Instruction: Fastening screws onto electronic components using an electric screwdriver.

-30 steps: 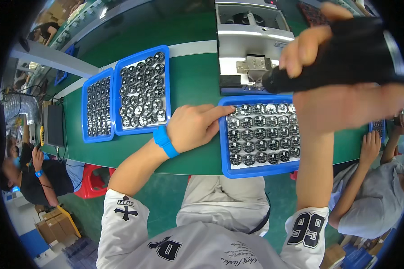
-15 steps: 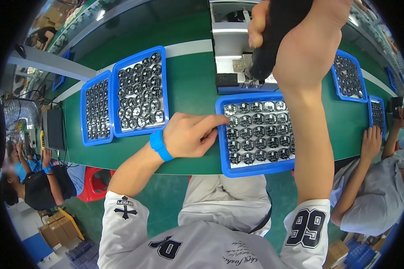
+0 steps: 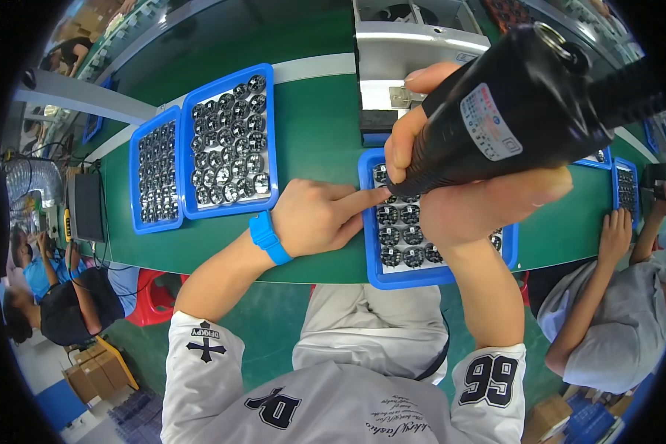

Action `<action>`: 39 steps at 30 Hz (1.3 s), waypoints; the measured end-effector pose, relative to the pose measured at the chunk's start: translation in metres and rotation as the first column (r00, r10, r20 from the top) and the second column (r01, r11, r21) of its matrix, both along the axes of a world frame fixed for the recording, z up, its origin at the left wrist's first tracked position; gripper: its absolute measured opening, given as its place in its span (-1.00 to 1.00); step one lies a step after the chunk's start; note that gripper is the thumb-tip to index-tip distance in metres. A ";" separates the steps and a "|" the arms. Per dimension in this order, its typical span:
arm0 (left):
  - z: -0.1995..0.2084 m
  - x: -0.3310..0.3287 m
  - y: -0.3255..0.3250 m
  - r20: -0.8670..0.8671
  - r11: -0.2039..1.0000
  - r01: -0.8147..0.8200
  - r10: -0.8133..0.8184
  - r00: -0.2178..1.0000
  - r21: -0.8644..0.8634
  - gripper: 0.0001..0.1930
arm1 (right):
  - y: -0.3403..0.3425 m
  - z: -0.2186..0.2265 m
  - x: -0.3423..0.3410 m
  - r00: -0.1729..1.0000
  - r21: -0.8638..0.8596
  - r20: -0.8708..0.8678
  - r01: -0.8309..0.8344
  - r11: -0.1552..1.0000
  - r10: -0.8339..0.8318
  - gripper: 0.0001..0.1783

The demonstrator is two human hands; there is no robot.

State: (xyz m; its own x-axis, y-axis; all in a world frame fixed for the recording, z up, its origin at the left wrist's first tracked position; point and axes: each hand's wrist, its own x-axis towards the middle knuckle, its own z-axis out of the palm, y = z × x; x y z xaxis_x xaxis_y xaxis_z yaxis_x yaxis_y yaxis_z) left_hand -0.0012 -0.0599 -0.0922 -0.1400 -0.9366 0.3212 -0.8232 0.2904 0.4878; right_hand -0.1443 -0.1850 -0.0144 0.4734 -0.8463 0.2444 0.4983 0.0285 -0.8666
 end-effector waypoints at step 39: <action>0.007 0.003 -0.007 -0.085 0.997 -0.035 0.041 0.996 0.075 -0.62 | -0.026 0.078 0.048 0.912 0.003 -0.104 0.400 0.916 -0.398 0.00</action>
State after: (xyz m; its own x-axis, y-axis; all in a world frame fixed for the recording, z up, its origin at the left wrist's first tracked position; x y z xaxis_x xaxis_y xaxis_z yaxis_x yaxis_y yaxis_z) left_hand 0.0018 -0.0667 -0.0850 -0.0785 -0.9622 0.2607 -0.7870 0.2204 0.5763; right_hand -0.0965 -0.2113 0.0636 0.1157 -0.9747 0.1911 0.3843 -0.1335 -0.9135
